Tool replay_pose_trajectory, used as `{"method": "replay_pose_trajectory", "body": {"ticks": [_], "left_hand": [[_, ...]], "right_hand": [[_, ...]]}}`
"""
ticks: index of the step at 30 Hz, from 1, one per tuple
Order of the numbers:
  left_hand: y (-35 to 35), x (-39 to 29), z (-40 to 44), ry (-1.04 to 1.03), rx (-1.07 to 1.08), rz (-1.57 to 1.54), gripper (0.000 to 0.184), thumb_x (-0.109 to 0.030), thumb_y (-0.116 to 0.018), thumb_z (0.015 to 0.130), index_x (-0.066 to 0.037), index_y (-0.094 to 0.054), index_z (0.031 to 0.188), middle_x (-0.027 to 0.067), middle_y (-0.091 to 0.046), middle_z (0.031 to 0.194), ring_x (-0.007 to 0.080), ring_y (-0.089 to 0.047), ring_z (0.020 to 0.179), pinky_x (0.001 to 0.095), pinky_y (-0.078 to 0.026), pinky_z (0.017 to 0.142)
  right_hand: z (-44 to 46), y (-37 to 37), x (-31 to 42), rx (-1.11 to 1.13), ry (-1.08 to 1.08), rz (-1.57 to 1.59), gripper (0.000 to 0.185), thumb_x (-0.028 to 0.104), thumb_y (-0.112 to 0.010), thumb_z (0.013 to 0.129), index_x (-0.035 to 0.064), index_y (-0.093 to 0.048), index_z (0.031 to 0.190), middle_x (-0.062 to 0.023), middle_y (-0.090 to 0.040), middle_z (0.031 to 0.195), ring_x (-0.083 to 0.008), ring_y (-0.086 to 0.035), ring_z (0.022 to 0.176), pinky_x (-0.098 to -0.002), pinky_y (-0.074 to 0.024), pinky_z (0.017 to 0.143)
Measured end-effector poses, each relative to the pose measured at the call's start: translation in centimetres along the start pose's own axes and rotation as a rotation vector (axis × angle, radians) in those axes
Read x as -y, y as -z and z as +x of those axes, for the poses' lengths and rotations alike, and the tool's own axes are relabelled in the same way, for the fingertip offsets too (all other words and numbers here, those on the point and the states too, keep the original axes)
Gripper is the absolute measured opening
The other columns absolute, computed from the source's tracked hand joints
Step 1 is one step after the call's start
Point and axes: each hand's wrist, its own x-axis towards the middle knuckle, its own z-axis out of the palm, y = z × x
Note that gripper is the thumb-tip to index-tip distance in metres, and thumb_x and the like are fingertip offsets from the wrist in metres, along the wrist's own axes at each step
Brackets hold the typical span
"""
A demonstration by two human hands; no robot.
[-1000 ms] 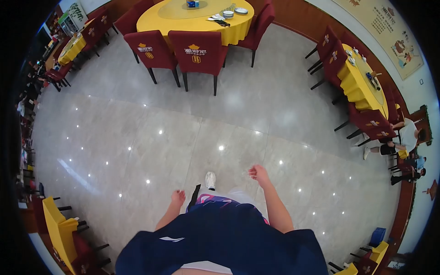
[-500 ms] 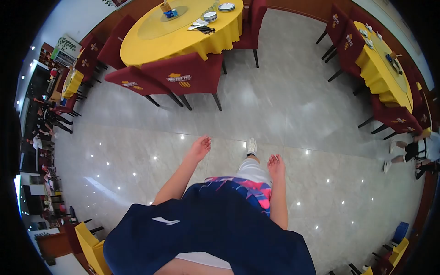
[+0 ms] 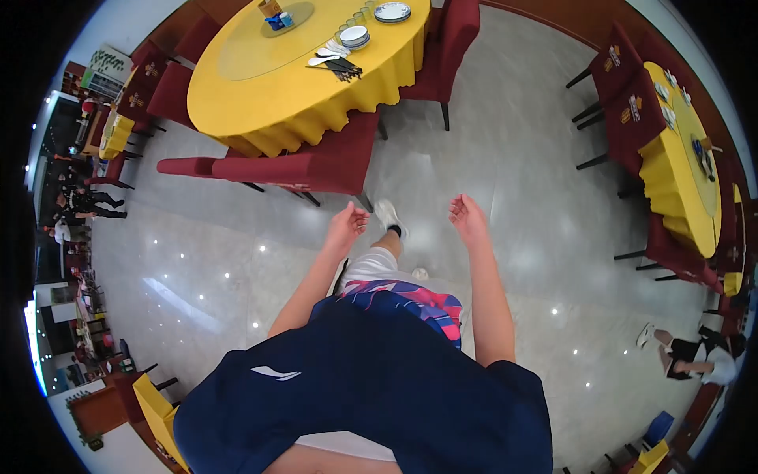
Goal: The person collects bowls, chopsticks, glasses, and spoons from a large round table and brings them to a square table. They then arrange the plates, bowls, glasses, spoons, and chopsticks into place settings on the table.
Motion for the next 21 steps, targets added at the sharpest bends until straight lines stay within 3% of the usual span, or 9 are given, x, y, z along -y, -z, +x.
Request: {"method": "replay_pose_trajectory", "body": {"ticks": [3,5,10,12,15,21], "left_hand": [[0.7,-3.0,7.2,0.021,0.007,-0.072,0.034,-0.04,-0.045,0.098,-0.009,-0.058,0.095,0.0046,-0.064,0.088,0.0136,-0.058,0.079,0.0301,-0.046,0.072],[1.1,-4.1,11.9,0.023,0.101,-0.251,0.03,-0.036,-0.044,0.099,-0.009,-0.057,0.102,0.0055,-0.063,0.091,0.0147,-0.057,0.079,0.0315,-0.046,0.073],[-0.1,-11.0,20.9,0.039,0.034,-0.462,0.027,-0.029,-0.043,0.098,-0.008,-0.053,0.112,0.0061,-0.063,0.096,0.0146,-0.058,0.082,0.0292,-0.046,0.073],[0.3,-14.1,25.0,0.065,0.016,-0.557,0.024,-0.027,-0.047,0.096,-0.01,-0.053,0.112,0.0061,-0.062,0.097,0.0152,-0.056,0.086,0.0312,-0.045,0.077],[1.8,-18.0,30.1,0.032,-0.036,-0.658,0.024,-0.026,-0.049,0.096,-0.01,-0.054,0.112,0.0046,-0.062,0.096,0.0153,-0.056,0.086,0.0306,-0.046,0.077],[7.3,-21.3,30.8,-0.11,-0.231,-0.798,0.021,-0.022,-0.05,0.095,-0.009,-0.056,0.11,0.0055,-0.062,0.097,0.016,-0.057,0.085,0.0302,-0.047,0.076]], "right_hand": [[7.7,-1.3,-1.2,0.073,-0.101,0.077,0.027,0.034,-0.049,0.097,0.0093,-0.058,0.097,-0.0063,-0.065,0.092,-0.0171,-0.061,0.077,-0.0311,-0.0477,0.068],[11.0,-4.9,-1.7,-0.033,-0.191,-0.047,0.03,0.036,-0.043,0.098,0.0094,-0.058,0.097,-0.0075,-0.065,0.091,-0.0181,-0.061,0.077,-0.0312,-0.0476,0.067],[17.7,-14.8,-0.3,0.01,-0.435,-0.468,0.03,0.033,-0.041,0.099,0.0089,-0.058,0.103,-0.0062,-0.065,0.089,-0.0168,-0.062,0.077,-0.0304,-0.0481,0.067],[21.9,-18.6,1.5,0.126,-0.505,-0.824,0.03,0.034,-0.042,0.098,0.0084,-0.057,0.105,-0.0058,-0.064,0.088,-0.0153,-0.061,0.075,-0.0298,-0.0484,0.066],[31.3,-20.0,2.3,0.251,-0.372,-1.012,0.031,0.036,-0.047,0.096,0.0084,-0.059,0.103,-0.0044,-0.065,0.087,-0.0136,-0.062,0.072,-0.0288,-0.0492,0.063],[43.9,-31.2,5.1,0.179,-0.194,-1.294,0.03,0.034,-0.056,0.092,0.0044,-0.06,0.099,-0.004,-0.064,0.08,-0.0115,-0.06,0.065,-0.0274,-0.0471,0.053]]}}
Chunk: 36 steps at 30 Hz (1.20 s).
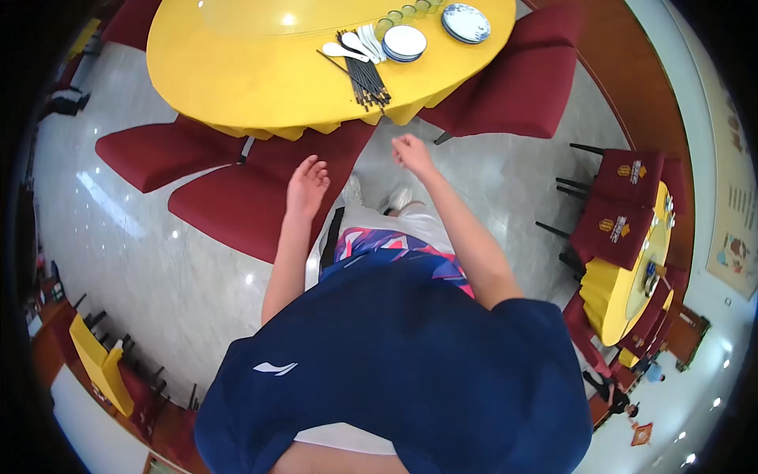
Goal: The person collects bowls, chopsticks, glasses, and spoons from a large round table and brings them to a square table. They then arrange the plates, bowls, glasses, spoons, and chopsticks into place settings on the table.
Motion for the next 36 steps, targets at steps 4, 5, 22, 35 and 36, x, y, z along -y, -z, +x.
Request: {"method": "replay_pose_trajectory", "body": {"ticks": [4,5,22,35,36], "left_hand": [[4.2,-3.5,-1.0,-0.183,-0.132,-0.209,0.021,-0.019,-0.048,0.095,-0.007,-0.058,0.11,0.0065,-0.063,0.097,0.0173,-0.058,0.085,0.0308,-0.048,0.076],[4.8,-4.2,-1.7,-0.231,-0.141,-0.306,0.021,-0.018,-0.048,0.095,-0.007,-0.058,0.11,0.0067,-0.063,0.097,0.0177,-0.059,0.084,0.0314,-0.048,0.076],[-8.6,8.2,0.6,-0.469,-0.623,-0.518,0.025,-0.023,-0.046,0.094,-0.011,-0.059,0.112,0.0053,-0.064,0.099,0.0174,-0.058,0.085,0.0328,-0.048,0.076],[-11.3,-0.1,11.4,-0.107,-0.285,0.125,0.028,-0.027,-0.046,0.098,-0.006,-0.052,0.116,0.0085,-0.064,0.096,0.0154,-0.059,0.084,0.0293,-0.048,0.075],[-11.0,-0.4,12.1,-0.086,-0.246,0.14,0.03,-0.027,-0.046,0.098,-0.006,-0.051,0.117,0.0097,-0.064,0.097,0.0156,-0.059,0.084,0.0292,-0.048,0.076]], "right_hand": [[7.4,-0.5,4.4,0.072,-0.002,-0.132,0.032,0.034,-0.059,0.089,0.0033,-0.059,0.096,-0.0058,-0.065,0.079,-0.0121,-0.063,0.069,-0.0293,-0.0488,0.054],[9.3,-0.7,5.0,0.051,0.03,-0.283,0.038,0.04,-0.06,0.088,0.0032,-0.059,0.097,-0.008,-0.066,0.079,-0.0153,-0.065,0.071,-0.033,-0.0506,0.058],[21.9,2.8,10.4,0.276,0.479,-1.146,0.042,0.044,-0.062,0.084,0.0026,-0.067,0.088,-0.0149,-0.069,0.086,-0.03,-0.068,0.082,-0.0417,-0.0549,0.068],[23.0,3.5,9.2,0.274,0.51,-1.184,0.034,0.035,-0.058,0.079,0.0017,-0.066,0.084,-0.0168,-0.068,0.078,-0.0335,-0.067,0.073,-0.0438,-0.055,0.066],[23.0,3.5,8.4,0.242,0.546,-1.177,0.033,0.033,-0.056,0.081,0.002,-0.064,0.086,-0.0174,-0.068,0.078,-0.0343,-0.067,0.072,-0.0447,-0.0547,0.065]]}}
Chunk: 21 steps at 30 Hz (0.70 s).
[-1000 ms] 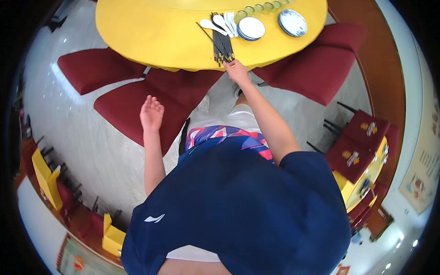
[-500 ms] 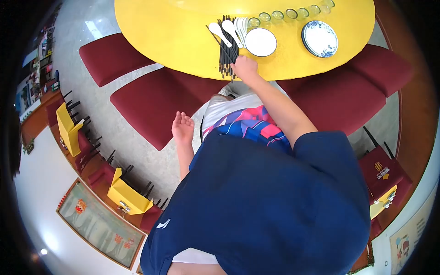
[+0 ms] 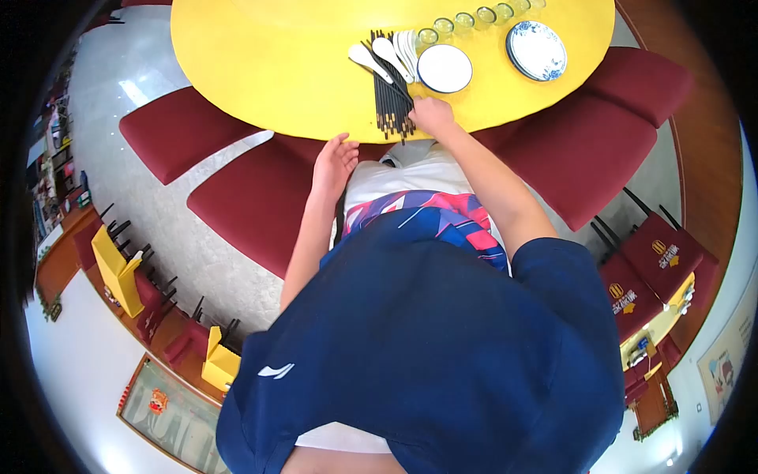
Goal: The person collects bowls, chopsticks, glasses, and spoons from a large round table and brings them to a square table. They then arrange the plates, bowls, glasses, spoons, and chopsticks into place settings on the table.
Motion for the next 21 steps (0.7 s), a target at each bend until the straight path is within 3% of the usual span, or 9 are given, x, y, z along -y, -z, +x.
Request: {"method": "replay_pose_trajectory", "body": {"ticks": [7,13,14,17,19,21], "left_hand": [[-1.8,-0.9,1.3,0.064,0.129,0.144,0.033,-0.027,-0.047,0.096,-0.003,-0.051,0.118,0.0091,-0.063,0.097,0.0155,-0.058,0.085,0.0293,-0.046,0.078],[-2.2,1.1,3.5,0.037,0.199,0.176,0.03,-0.026,-0.05,0.095,-0.003,-0.055,0.114,0.0074,-0.063,0.095,0.0131,-0.057,0.084,0.0275,-0.047,0.077],[-2.3,1.5,3.8,0.053,0.179,0.263,0.035,-0.028,-0.05,0.095,-0.002,-0.053,0.118,0.0091,-0.062,0.1,0.0148,-0.057,0.089,0.0292,-0.047,0.081],[-2.4,2.8,4.4,0.116,0.154,0.387,0.046,-0.033,-0.056,0.093,-0.001,-0.05,0.125,0.0117,-0.06,0.109,0.0199,-0.057,0.101,0.032,-0.045,0.09],[-3.7,2.1,3.5,0.245,0.213,0.457,0.052,-0.037,-0.059,0.091,-0.001,-0.048,0.127,0.0133,-0.058,0.113,0.0236,-0.056,0.109,0.0334,-0.044,0.094],[-5.1,1.4,2.5,0.257,0.295,0.363,0.05,-0.035,-0.057,0.093,-0.001,-0.046,0.128,0.0151,-0.057,0.117,0.0256,-0.055,0.112,0.0349,-0.044,0.096]], "right_hand": [[-3.2,-0.7,-0.4,0.034,-0.004,-0.07,0.031,0.031,-0.05,0.088,0.002,-0.057,0.096,-0.0205,-0.067,0.083,-0.0375,-0.066,0.078,-0.0487,-0.0528,0.069],[-8.5,-0.3,-1.2,0.098,0.097,0.12,0.03,0.027,-0.044,0.092,-0.0015,-0.052,0.098,-0.0261,-0.063,0.081,-0.0448,-0.061,0.077,-0.0551,-0.0471,0.069],[-9.5,-0.1,-1.1,0.094,0.092,0.11,0.03,0.027,-0.044,0.092,-0.0015,-0.052,0.098,-0.0261,-0.063,0.081,-0.0448,-0.061,0.077,-0.0551,-0.0471,0.069],[-13.5,1.2,0.1,0.102,0.087,0.221,0.031,0.027,-0.044,0.092,-0.0027,-0.052,0.098,-0.0253,-0.063,0.078,-0.0405,-0.063,0.077,-0.0488,-0.0489,0.071],[-15.5,4.2,2.9,0.257,-0.153,0.53,0.029,0.026,-0.042,0.095,-0.0013,-0.05,0.097,-0.0234,-0.062,0.073,-0.0391,-0.063,0.072,-0.0464,-0.048,0.068],[-16.6,4.9,4.4,0.238,-0.145,0.557,0.027,0.026,-0.041,0.096,0.0,-0.049,0.097,-0.0192,-0.06,0.068,-0.035,-0.062,0.066,-0.043,-0.0477,0.063]]}}
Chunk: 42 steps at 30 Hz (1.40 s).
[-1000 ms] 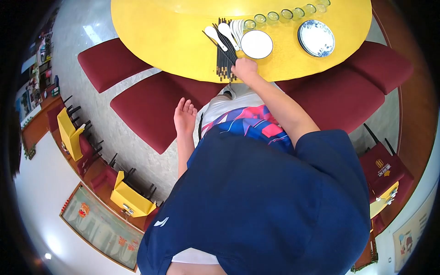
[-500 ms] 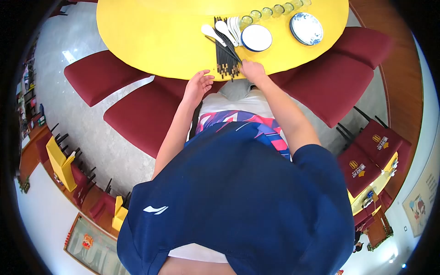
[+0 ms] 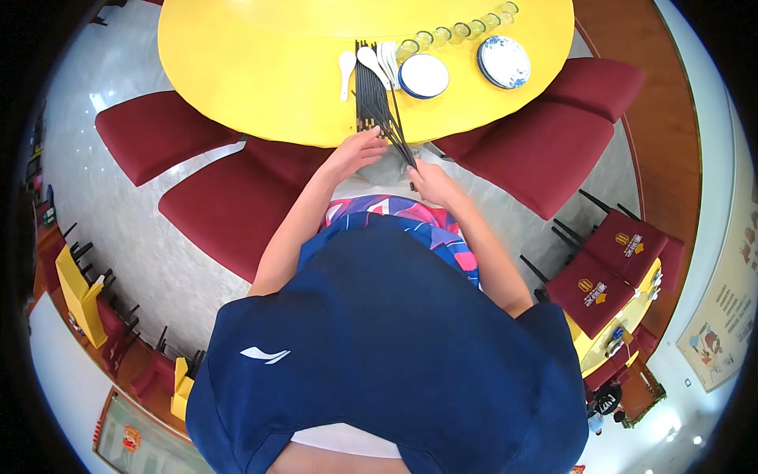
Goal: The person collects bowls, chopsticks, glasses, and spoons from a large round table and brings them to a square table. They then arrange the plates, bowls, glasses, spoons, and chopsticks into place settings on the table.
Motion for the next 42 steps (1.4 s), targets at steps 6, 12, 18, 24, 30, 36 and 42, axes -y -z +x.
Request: {"method": "replay_pose_trajectory", "body": {"ticks": [6,12,18,24,30,36,42], "left_hand": [[-4.6,-5.1,-4.2,-0.342,0.278,-0.295,0.036,-0.018,-0.043,0.099,0.0,-0.042,0.131,0.022,-0.055,0.124,0.0294,-0.056,0.114,0.0379,-0.046,0.097],[-6.3,-9.1,-11.2,-0.612,0.326,-0.122,0.033,-0.009,-0.039,0.099,0.002,-0.04,0.131,0.026,-0.054,0.124,0.0316,-0.057,0.114,0.0421,-0.048,0.096],[-5.9,-9.6,-14.6,-0.725,0.463,-0.167,0.035,-0.008,-0.039,0.099,0.004,-0.038,0.131,0.0297,-0.05,0.128,0.0384,-0.052,0.119,0.0469,-0.043,0.101],[-3.8,-9.6,-15.9,-0.718,0.466,-0.178,0.053,-0.012,-0.041,0.099,0.003,-0.021,0.145,0.0287,-0.036,0.142,0.038,-0.041,0.13,0.0449,-0.037,0.107],[-0.8,-9.2,-16.5,-0.676,0.447,-0.337,0.056,-0.012,-0.044,0.097,0.002,-0.02,0.146,0.028,-0.031,0.145,0.0381,-0.034,0.135,0.0459,-0.035,0.108],[1.6,-8.2,-16.8,-0.698,0.363,-0.349,0.054,-0.009,-0.046,0.096,0.003,-0.024,0.144,0.0281,-0.039,0.14,0.0369,-0.043,0.129,0.0453,-0.043,0.103],[5.7,-5.8,-13.9,-0.599,0.006,-0.537,0.036,-0.013,-0.047,0.098,-0.001,-0.042,0.131,0.0203,-0.056,0.122,0.0269,-0.058,0.112,0.0439,-0.051,0.093]], "right_hand": [[-1.6,-0.8,6.2,0.062,0.195,0.436,0.021,0.022,-0.041,0.098,0.0022,-0.048,0.099,-0.0106,-0.062,0.069,-0.0195,-0.065,0.062,-0.0329,-0.0504,0.061],[-3.8,0.9,11.4,0.15,0.34,0.452,0.024,0.023,-0.042,0.099,0.002,-0.047,0.108,-0.0116,-0.064,0.088,-0.0218,-0.068,0.075,-0.0328,-0.0525,0.067],[-3.9,-0.2,12.9,0.21,0.576,0.403,0.027,0.028,-0.05,0.096,0.0035,-0.051,0.108,-0.008,-0.064,0.086,-0.0166,-0.065,0.079,-0.0303,-0.049,0.07],[-2.8,-1.2,13.2,0.318,0.412,0.559,0.022,0.023,-0.061,0.093,0.0007,-0.065,0.089,-0.0063,-0.068,0.078,-0.0097,-0.064,0.071,-0.0233,-0.0481,0.064],[-2.0,-2.0,15.7,0.437,0.301,0.723,0.022,0.019,-0.061,0.092,-0.002,-0.067,0.086,-0.007,-0.069,0.077,-0.01,-0.065,0.07,-0.0222,-0.0497,0.063],[-0.3,-4.0,17.8,0.374,0.181,0.509,0.031,0.027,-0.064,0.09,-0.0001,-0.069,0.077,-0.0066,-0.068,0.066,-0.0089,-0.063,0.06,-0.0221,-0.0483,0.056],[1.6,-4.9,18.6,0.399,0.085,0.317,0.043,0.041,-0.059,0.092,-0.0005,-0.068,0.082,-0.0085,-0.068,0.067,-0.0108,-0.062,0.056,-0.0236,-0.0482,0.052]]}}
